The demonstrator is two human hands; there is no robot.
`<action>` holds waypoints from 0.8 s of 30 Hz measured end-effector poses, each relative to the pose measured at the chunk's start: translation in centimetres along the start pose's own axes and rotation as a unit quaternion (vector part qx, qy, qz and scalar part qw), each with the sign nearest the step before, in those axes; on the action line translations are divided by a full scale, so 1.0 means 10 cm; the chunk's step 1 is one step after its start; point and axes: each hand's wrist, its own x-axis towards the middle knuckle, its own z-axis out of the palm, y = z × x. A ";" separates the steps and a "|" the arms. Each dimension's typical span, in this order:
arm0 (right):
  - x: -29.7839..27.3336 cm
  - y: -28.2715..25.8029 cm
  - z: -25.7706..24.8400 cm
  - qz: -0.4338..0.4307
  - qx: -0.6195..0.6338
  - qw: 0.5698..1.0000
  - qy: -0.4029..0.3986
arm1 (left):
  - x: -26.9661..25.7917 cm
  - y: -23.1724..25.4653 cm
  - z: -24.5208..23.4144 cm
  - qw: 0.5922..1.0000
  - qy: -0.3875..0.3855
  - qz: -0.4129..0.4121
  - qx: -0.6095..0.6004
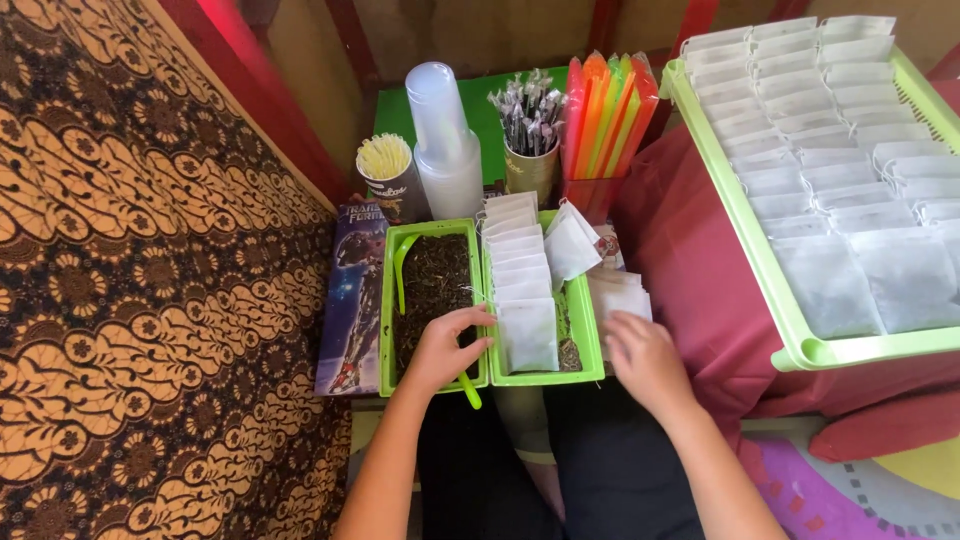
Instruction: Filling individual tea bags with loose tea leaves using a small scoop and organizing them in a tray.
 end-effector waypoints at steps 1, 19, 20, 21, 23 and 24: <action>-0.04 -0.06 0.01 0.002 0.000 1.000 0.000 | -0.01 0.02 0.00 1.000 -0.002 0.000 0.000; 0.30 -0.03 -0.34 0.157 0.182 0.948 -0.209 | -0.02 0.08 0.02 0.999 0.005 -0.029 -0.016; 0.32 -0.05 -0.36 0.184 0.176 0.946 -0.198 | -0.02 0.08 0.03 0.999 0.001 -0.030 -0.017; 0.36 -0.08 -0.38 0.211 0.170 0.945 -0.185 | -0.01 0.08 0.02 0.999 -0.002 -0.029 -0.017; 0.35 0.04 -0.26 0.231 0.159 0.944 -0.174 | 0.00 0.07 0.02 0.999 -0.004 -0.030 -0.017; 0.34 0.10 -0.19 0.251 0.147 0.942 -0.165 | 0.00 0.06 0.02 0.999 -0.005 -0.032 -0.017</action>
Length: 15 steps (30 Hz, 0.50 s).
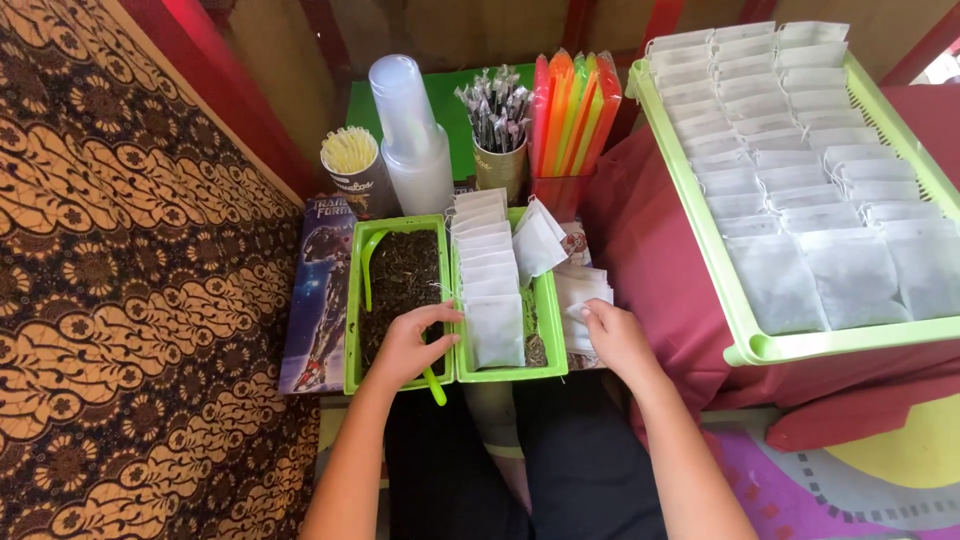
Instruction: Filling individual tea bags with loose tea leaves using a small scoop and organizing them in a tray.
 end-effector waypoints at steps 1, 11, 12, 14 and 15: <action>0.01 0.03 0.03 -0.001 0.000 1.000 0.000 | 0.00 0.00 0.00 1.000 0.001 0.000 0.000; -0.12 -0.04 0.05 0.014 0.063 0.997 0.033 | 0.00 -0.06 0.01 1.000 0.012 0.014 -0.011; -0.13 -0.06 0.04 0.008 0.073 0.997 0.037 | 0.01 -0.08 0.01 1.000 0.016 0.017 -0.013; -0.21 -0.26 -0.06 -0.019 0.078 0.993 0.084 | 0.04 -0.05 -0.01 1.000 0.017 0.023 -0.011; -0.30 -0.34 -0.08 -0.039 0.082 0.988 0.121 | 0.00 -0.06 0.00 1.000 0.015 0.017 -0.011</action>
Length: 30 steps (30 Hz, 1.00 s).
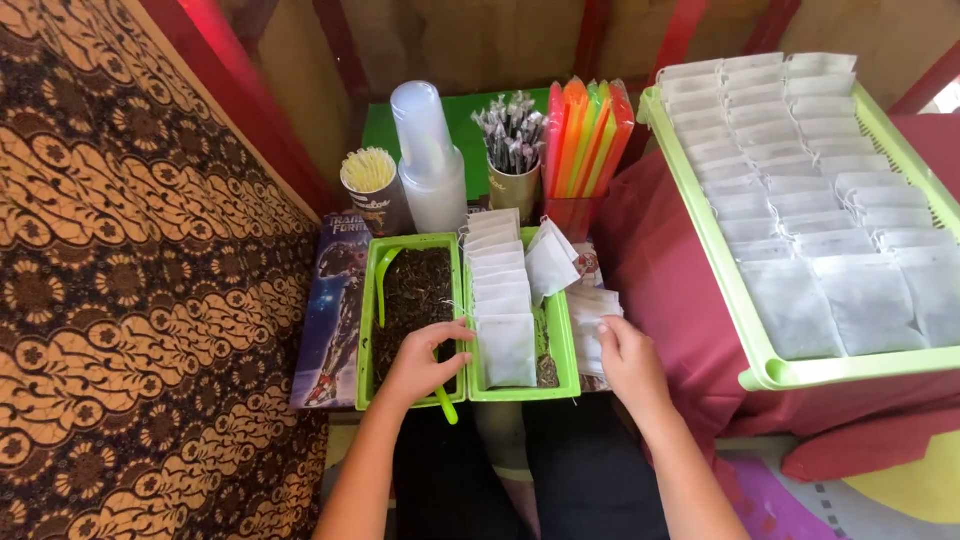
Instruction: Filling individual tea bags with loose tea leaves using a small scoop and organizing them in a tray.
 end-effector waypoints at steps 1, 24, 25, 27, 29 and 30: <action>-0.05 -0.16 -0.04 -0.002 0.001 1.000 -0.002 | 0.00 0.02 0.00 1.000 0.002 -0.001 0.001; -0.24 -0.90 0.68 -0.214 0.213 0.953 0.019 | 0.06 -0.36 0.01 0.974 0.059 0.201 0.084; -0.24 -0.87 0.69 -0.215 0.212 0.953 0.017 | 0.07 -0.36 0.02 0.974 0.061 0.201 0.083; -0.24 -0.82 0.74 -0.213 0.155 0.961 0.079 | 0.07 -0.36 0.00 0.974 0.055 0.194 0.100; -0.24 -0.82 0.77 -0.230 0.142 0.958 0.092 | 0.08 -0.39 0.00 0.975 0.053 0.194 0.097; -0.24 -0.81 0.77 -0.245 0.126 0.955 0.104 | 0.08 -0.41 0.01 0.976 0.049 0.193 0.092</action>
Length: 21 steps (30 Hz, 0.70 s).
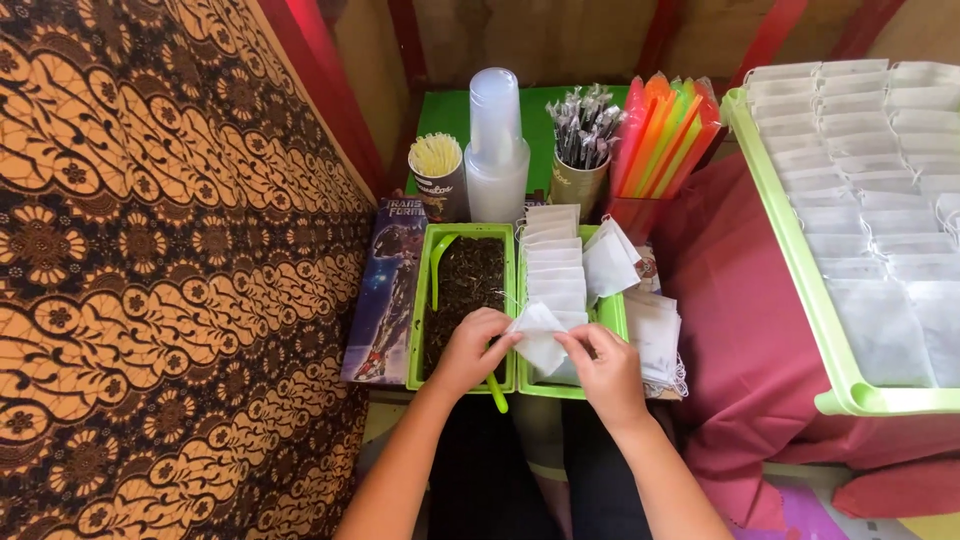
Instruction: Filling individual tea bags with loose tea leaves using a small scoop and organizing them in a tray.
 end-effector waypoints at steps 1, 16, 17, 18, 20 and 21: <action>0.01 -0.01 0.00 0.000 0.001 1.000 0.000 | 0.00 0.06 -0.03 1.000 0.000 0.000 0.001; 0.09 -0.04 -0.11 -0.038 -0.013 0.999 0.032 | -0.04 -0.01 -0.04 0.997 0.000 -0.065 -0.052; 0.09 -0.04 -0.11 -0.045 -0.010 0.999 0.028 | -0.03 0.01 -0.05 0.997 -0.003 -0.067 -0.044; 0.09 -0.04 -0.11 -0.051 -0.007 0.998 0.023 | -0.03 0.03 -0.06 0.997 -0.006 -0.070 -0.037; 0.08 -0.04 -0.12 -0.049 -0.006 0.998 0.027 | -0.01 0.07 -0.07 0.996 -0.010 -0.074 -0.039; 0.07 -0.04 -0.11 -0.047 -0.005 0.998 0.031 | 0.00 0.09 -0.08 0.996 -0.014 -0.077 -0.040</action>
